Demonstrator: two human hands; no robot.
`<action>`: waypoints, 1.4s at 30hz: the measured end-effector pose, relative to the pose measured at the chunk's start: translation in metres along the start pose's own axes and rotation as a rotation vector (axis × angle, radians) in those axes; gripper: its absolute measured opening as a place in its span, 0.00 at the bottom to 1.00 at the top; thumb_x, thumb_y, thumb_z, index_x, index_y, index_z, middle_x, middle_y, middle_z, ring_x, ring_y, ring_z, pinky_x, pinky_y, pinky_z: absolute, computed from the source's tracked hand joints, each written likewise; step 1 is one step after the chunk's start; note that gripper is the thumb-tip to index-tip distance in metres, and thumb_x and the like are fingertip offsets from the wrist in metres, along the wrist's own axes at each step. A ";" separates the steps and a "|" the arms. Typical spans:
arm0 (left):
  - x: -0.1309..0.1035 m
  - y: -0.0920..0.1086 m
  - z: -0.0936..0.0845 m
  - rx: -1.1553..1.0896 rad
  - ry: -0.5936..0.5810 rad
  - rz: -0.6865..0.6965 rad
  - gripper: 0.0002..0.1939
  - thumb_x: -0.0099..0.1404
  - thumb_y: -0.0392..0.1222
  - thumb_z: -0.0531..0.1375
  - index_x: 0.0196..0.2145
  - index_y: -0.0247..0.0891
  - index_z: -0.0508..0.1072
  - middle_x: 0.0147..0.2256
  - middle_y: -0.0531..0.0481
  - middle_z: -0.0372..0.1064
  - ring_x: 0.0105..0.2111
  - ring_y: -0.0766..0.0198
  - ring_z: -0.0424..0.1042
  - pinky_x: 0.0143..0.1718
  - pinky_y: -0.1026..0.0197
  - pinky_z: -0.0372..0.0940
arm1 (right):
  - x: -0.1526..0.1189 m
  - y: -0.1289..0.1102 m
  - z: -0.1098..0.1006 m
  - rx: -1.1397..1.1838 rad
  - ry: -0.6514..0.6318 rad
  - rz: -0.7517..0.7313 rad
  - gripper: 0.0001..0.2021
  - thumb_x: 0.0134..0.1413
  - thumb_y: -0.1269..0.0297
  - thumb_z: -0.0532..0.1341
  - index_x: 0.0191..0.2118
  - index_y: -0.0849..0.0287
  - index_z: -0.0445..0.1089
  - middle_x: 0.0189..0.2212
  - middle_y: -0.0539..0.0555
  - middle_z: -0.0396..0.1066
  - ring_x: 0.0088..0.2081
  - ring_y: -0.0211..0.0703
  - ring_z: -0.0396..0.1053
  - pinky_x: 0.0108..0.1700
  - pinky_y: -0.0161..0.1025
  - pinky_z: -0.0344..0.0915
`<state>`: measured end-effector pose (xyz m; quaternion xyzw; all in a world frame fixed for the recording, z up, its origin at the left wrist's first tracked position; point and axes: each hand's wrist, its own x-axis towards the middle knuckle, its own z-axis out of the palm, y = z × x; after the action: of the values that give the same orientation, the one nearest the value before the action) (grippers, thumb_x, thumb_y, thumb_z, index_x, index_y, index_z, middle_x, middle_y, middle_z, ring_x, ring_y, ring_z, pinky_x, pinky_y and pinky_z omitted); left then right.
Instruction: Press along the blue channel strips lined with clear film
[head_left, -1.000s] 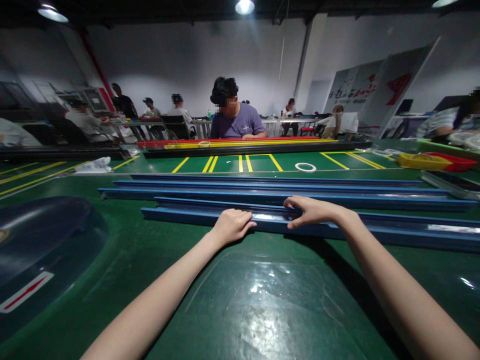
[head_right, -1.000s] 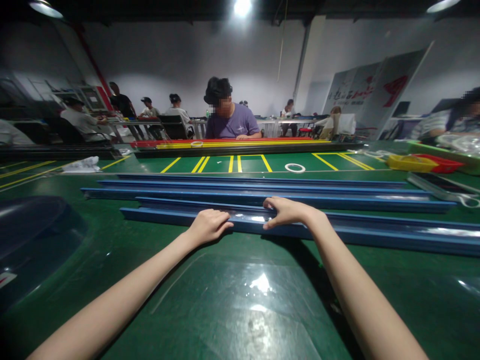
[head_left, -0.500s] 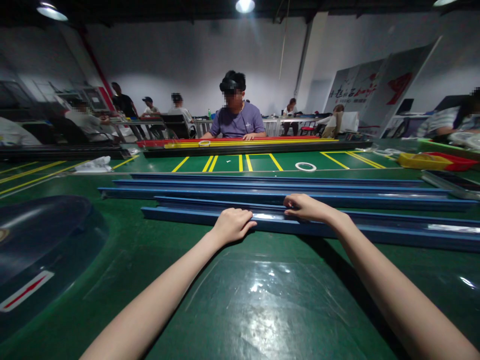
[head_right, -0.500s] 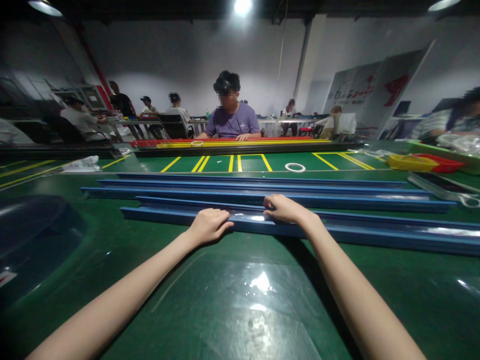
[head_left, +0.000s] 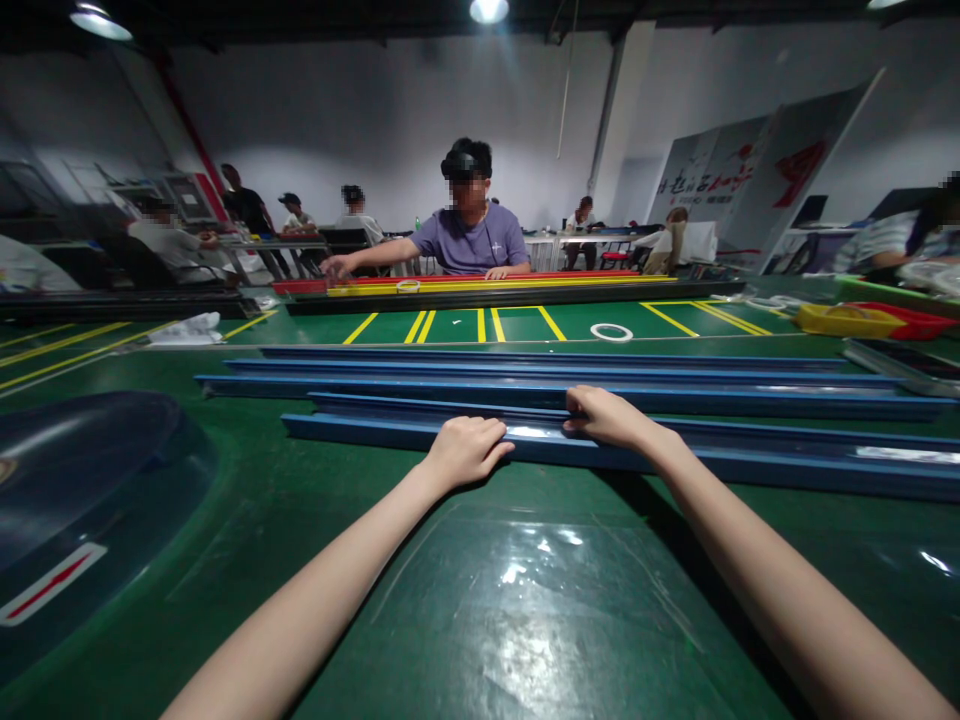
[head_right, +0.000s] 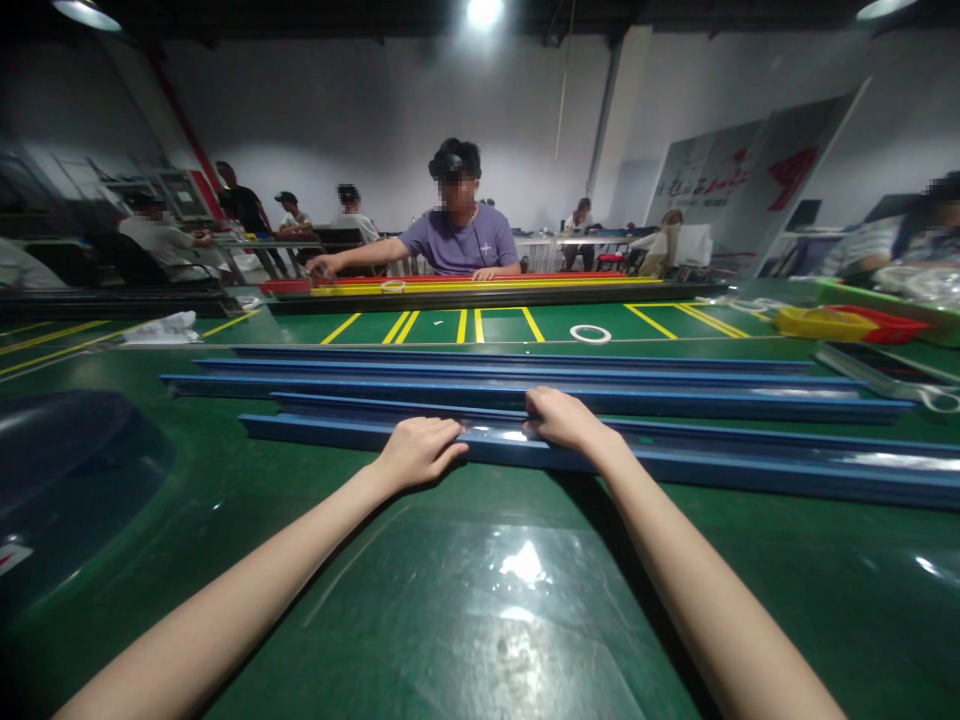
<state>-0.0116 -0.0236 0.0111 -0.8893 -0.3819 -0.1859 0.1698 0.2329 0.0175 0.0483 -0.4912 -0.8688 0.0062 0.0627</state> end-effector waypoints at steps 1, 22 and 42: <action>0.000 0.000 0.000 -0.001 0.001 -0.002 0.15 0.65 0.49 0.46 0.29 0.38 0.65 0.28 0.52 0.69 0.29 0.64 0.68 0.27 0.63 0.55 | 0.000 0.000 0.000 -0.006 0.001 -0.004 0.06 0.45 0.63 0.57 0.30 0.58 0.60 0.30 0.53 0.66 0.30 0.40 0.62 0.28 0.33 0.53; 0.000 0.001 0.004 0.089 0.083 0.026 0.16 0.64 0.49 0.46 0.28 0.37 0.66 0.26 0.51 0.67 0.27 0.64 0.66 0.26 0.61 0.54 | -0.002 0.005 0.007 0.208 0.021 0.043 0.08 0.43 0.59 0.56 0.27 0.58 0.60 0.25 0.50 0.64 0.27 0.38 0.60 0.28 0.33 0.54; 0.001 0.002 0.003 0.093 0.094 0.023 0.16 0.63 0.48 0.46 0.27 0.37 0.66 0.25 0.50 0.67 0.27 0.64 0.65 0.26 0.62 0.54 | -0.003 -0.002 0.005 0.063 -0.083 0.160 0.19 0.48 0.55 0.52 0.44 0.57 0.67 0.46 0.58 0.67 0.45 0.50 0.64 0.40 0.39 0.60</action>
<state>-0.0083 -0.0227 0.0085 -0.8750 -0.3716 -0.2077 0.2307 0.2322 0.0144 0.0430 -0.5560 -0.8281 0.0587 0.0412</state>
